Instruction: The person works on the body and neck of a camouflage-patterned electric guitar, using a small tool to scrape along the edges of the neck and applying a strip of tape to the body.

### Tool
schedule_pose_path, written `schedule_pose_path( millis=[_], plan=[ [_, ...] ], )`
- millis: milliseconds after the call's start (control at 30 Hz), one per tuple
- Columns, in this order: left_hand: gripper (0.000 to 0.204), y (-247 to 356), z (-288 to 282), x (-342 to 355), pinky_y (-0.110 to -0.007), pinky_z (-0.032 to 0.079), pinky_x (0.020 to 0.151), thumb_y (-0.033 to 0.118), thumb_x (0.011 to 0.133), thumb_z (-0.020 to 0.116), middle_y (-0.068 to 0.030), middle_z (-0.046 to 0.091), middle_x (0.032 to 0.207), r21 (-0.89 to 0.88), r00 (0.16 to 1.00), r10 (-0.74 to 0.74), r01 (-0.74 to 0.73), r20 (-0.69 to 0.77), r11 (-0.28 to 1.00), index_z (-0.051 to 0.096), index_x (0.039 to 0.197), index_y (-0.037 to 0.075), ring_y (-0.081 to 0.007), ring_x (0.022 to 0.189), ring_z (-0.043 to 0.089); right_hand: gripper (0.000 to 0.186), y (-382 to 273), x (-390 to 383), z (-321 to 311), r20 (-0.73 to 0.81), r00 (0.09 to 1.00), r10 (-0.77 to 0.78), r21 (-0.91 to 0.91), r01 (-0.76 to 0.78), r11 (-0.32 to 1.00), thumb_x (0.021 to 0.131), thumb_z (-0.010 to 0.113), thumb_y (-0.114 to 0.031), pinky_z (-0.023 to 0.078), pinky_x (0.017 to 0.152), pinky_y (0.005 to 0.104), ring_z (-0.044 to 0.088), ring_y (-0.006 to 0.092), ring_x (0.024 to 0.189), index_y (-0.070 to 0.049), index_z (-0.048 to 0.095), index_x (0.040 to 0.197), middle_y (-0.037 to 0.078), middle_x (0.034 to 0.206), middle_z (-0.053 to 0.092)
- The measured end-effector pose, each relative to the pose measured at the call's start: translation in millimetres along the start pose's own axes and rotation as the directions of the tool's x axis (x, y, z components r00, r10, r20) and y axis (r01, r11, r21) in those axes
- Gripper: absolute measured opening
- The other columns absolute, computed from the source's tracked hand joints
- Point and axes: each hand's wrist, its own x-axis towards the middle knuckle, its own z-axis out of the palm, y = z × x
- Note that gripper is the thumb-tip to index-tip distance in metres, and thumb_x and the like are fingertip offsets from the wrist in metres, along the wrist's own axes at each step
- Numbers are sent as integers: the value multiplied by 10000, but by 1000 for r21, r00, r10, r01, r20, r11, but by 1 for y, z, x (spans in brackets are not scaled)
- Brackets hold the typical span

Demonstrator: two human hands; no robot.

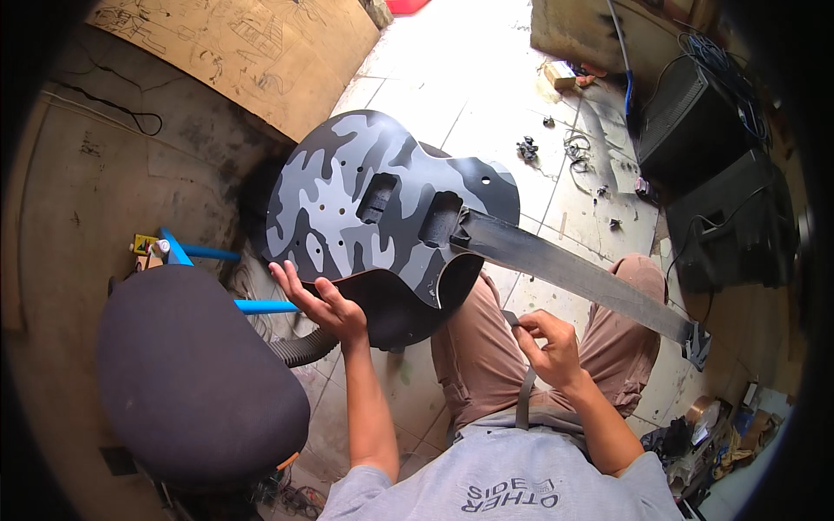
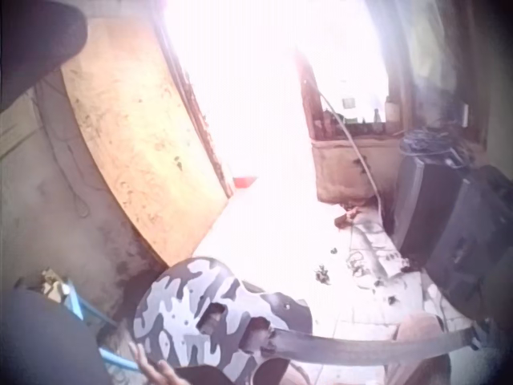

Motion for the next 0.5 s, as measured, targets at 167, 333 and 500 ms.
schedule_pose_path(
  millis=[167, 333, 500],
  plan=[
    [641, 27, -12, -11, -541, 170, 1257, 451, 1085, 369, -239, 378, 1617, -89, 956, 158, -140, 248, 986, 485, 1486, -35, -401, 1549, 267, 74, -3, 0, -3, -17, 997, 73, 25, -72, 997, 894, 685, 22, 622, 677, 316, 738, 216, 756, 38, 686, 966, 150, 856, 723],
    [856, 62, -11, -15, -533, 138, 1262, 659, 1019, 423, -236, 359, 1632, -45, 765, 206, -226, 611, 973, 459, 1520, -34, -398, 1558, 247, 80, -7, 9, -3, -17, 997, 77, 34, -76, 997, 904, 681, 10, 623, 680, 318, 742, 223, 762, 38, 685, 978, 154, 860, 725],
    [742, 89, -17, -29, -528, 240, 1223, 621, 1026, 447, -223, 580, 1410, -281, 620, 375, -248, 689, 927, 632, 1316, -37, -377, 1449, 428, 74, -10, 20, 11, -67, 996, 56, 6, -55, 998, 910, 686, -8, 599, 641, 330, 730, 230, 727, 20, 689, 979, 145, 851, 720]
  ],
)
